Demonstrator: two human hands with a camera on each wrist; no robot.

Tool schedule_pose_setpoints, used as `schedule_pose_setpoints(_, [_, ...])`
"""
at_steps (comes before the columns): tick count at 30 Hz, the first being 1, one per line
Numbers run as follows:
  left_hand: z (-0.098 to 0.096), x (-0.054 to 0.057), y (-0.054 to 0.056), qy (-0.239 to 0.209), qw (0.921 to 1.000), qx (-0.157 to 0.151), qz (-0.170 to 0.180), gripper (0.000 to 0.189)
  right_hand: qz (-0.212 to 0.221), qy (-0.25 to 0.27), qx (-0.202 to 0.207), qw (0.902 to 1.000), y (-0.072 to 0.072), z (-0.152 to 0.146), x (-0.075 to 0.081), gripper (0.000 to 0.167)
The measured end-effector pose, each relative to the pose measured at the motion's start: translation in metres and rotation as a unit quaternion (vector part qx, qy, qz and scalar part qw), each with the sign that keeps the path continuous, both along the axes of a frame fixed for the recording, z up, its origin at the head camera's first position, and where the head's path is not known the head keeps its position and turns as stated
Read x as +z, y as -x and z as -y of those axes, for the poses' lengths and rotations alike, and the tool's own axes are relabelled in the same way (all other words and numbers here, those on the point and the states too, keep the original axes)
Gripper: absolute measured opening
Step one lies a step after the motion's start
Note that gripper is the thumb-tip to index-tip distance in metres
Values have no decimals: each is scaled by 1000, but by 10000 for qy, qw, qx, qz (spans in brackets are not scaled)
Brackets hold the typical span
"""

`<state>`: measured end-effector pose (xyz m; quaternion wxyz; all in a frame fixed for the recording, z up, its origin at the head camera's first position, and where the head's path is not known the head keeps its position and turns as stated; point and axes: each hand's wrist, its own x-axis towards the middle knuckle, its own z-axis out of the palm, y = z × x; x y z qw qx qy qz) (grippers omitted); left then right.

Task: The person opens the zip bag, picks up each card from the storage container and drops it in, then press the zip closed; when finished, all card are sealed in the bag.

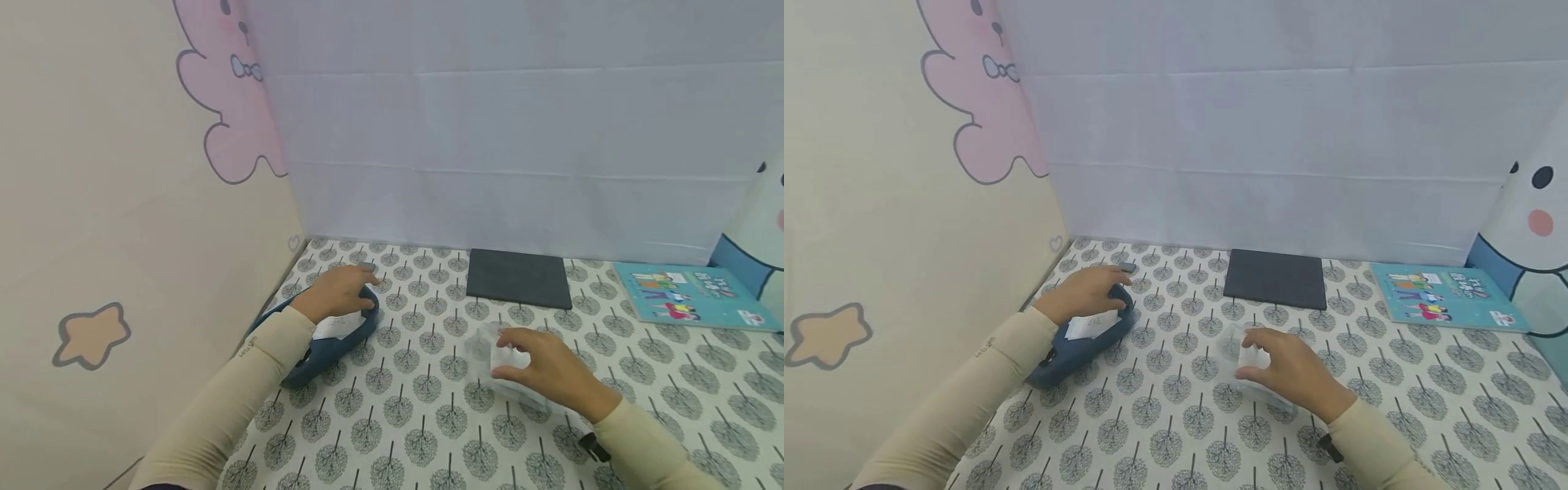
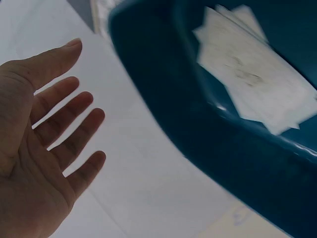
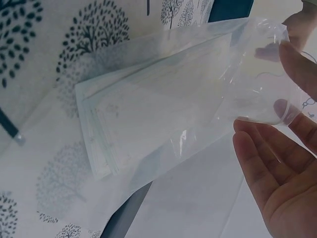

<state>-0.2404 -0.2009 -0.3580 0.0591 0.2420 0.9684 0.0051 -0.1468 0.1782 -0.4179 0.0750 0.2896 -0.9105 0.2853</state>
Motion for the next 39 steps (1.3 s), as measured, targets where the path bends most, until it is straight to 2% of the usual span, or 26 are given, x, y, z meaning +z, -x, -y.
schedule_pose_setpoints(4, [22,-13,7,-96,9981,398,465,49,62,12,-19,10000,-1,-2,0,42])
schedule_pose_setpoints(8, [37,-24,10,60,9923,782,956,53,34,21,-53,10000,-1,-3,1,41])
schedule_pose_setpoints(12, [47,-32,7,272,9841,1065,1397,76,98,4,-87,9999,-1,-2,2,40])
schedule_pose_setpoints(14, [50,-37,6,421,9818,1104,1489,87,156,-8,-98,9998,-1,-1,2,40])
schedule_pose_setpoints(17, [53,-45,5,738,9811,1098,1412,91,199,-38,-113,9997,-1,0,1,41])
schedule_pose_setpoints(20, [56,-52,6,907,9821,1105,1225,85,174,-44,-99,9998,-1,0,1,41])
schedule_pose_setpoints(26, [59,-59,10,735,9881,989,921,82,71,-14,-146,9999,-2,-3,2,41])
schedule_pose_setpoints(32, [62,-62,12,561,9876,1113,951,82,48,3,-106,9999,-1,-4,3,42])
schedule_pose_setpoints(39, [64,-64,13,534,9882,1081,949,91,29,-5,-118,9999,0,-4,1,40])
